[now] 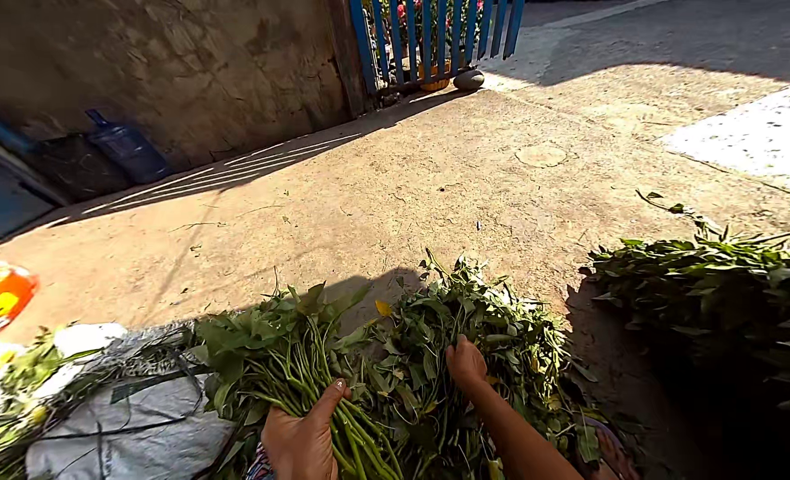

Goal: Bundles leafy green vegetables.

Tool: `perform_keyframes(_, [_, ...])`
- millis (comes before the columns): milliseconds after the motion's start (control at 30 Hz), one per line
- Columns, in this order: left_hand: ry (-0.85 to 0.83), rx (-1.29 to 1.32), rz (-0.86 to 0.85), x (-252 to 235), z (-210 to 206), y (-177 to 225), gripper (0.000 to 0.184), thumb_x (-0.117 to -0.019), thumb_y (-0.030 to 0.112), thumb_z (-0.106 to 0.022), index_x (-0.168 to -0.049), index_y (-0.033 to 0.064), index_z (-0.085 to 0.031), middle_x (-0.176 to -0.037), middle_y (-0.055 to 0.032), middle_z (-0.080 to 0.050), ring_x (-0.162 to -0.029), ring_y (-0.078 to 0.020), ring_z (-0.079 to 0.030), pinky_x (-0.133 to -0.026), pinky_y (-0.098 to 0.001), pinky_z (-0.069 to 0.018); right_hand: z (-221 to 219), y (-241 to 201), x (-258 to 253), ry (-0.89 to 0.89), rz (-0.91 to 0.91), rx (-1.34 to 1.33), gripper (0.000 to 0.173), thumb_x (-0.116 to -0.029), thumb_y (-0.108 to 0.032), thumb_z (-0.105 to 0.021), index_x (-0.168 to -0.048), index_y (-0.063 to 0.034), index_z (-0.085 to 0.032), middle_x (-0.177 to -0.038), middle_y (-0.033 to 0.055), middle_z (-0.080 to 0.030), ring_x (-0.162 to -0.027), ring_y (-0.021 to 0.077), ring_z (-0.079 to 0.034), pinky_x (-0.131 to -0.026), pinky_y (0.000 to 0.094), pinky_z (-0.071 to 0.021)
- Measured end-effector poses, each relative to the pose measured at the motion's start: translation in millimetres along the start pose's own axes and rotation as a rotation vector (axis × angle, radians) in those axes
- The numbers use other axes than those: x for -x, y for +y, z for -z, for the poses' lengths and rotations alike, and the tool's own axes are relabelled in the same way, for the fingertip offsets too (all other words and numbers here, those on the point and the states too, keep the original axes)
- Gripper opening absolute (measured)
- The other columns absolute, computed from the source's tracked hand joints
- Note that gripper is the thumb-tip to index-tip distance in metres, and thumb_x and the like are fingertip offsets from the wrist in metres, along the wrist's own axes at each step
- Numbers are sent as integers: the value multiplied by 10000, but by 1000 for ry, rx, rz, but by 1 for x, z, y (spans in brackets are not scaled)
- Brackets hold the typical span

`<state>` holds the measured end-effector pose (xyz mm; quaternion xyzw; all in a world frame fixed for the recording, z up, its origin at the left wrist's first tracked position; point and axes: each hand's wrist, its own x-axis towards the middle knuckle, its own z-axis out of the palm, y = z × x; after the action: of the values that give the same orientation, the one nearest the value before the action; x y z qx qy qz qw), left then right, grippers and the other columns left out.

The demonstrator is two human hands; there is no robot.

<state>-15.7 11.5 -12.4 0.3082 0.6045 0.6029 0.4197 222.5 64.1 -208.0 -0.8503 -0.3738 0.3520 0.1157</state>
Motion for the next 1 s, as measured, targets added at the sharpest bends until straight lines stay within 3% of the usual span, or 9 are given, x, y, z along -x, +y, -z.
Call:
perform_keyframes(133, [1,-28,28,-3,-6,-3,473,-745,-204,-714,-1171,-104,-536,-794,-201,-720,-639,-283,-728,-586,-374,-637,7,2,52,141,190,-285,340,-1018,-222,-538,-1245,20,-613,-1084,193,-702,-1041,333,-691,-941,510,-535])
perform_keyframes(267, [-61,-44,42,0,-15,-10,437,-734,-184,-749,-1116,-111,-550,-746,-204,-706,-618,-285,-717,-582,-373,-630,-7,3,119,301,535,-567,238,-951,-137,-614,-1124,18,-666,-929,95,-718,-820,177,-706,-771,369,-600])
perform_keyframes(333, [-104,-51,69,1,-18,-13,453,-725,-184,-769,-1116,-113,-550,-758,-209,-705,-629,-287,-719,-595,-379,-635,-13,-2,148,310,679,-665,214,-946,-99,-629,-1125,9,-674,-961,71,-726,-839,119,-711,-772,298,-612])
perform_keyframes(433, [-196,-54,108,3,-18,-11,510,-690,-162,-807,-1133,-110,-559,-825,-217,-716,-707,-290,-734,-660,-390,-645,-20,-9,178,315,841,-694,210,-927,-75,-652,-1114,15,-684,-979,75,-728,-860,116,-722,-787,288,-627])
perform_keyframes(700, [-318,-100,31,8,-14,-7,642,-601,-124,-853,-1179,-88,-576,-927,-186,-734,-826,-255,-751,-738,-381,-657,-13,-7,193,433,1086,-518,172,-911,-111,-685,-1064,-47,-733,-907,46,-716,-811,114,-699,-747,263,-612])
perform_keyframes(800, [-331,-102,2,8,-13,-6,628,-579,-123,-840,-1159,-80,-600,-939,-180,-736,-834,-247,-752,-738,-382,-658,-6,-8,194,385,1086,-544,246,-928,-213,-737,-1093,-32,-716,-939,63,-707,-779,97,-690,-709,251,-616])
perform_keyframes(867, [-343,-89,9,9,-13,-5,606,-583,-122,-827,-1142,-81,-600,-923,-180,-734,-821,-242,-749,-727,-374,-655,4,-15,193,405,1059,-591,350,-962,-277,-716,-1167,6,-683,-1060,120,-668,-722,84,-656,-637,239,-602])
perform_keyframes(933, [-364,-63,35,11,-14,-5,596,-586,-117,-810,-1138,-86,-587,-910,-190,-726,-814,-249,-747,-718,-371,-650,12,-25,190,415,1041,-603,367,-999,-194,-615,-1292,27,-635,-1235,169,-636,-725,85,-654,-641,249,-599])
perform_keyframes(1000, [-381,-30,52,12,-16,-4,601,-581,-116,-808,-1137,-91,-581,-907,-202,-720,-807,-259,-743,-715,-376,-648,18,-35,187,356,1033,-604,404,-1000,-125,-568,-1364,49,-593,-1296,191,-627,-820,125,-691,-730,282,-617])
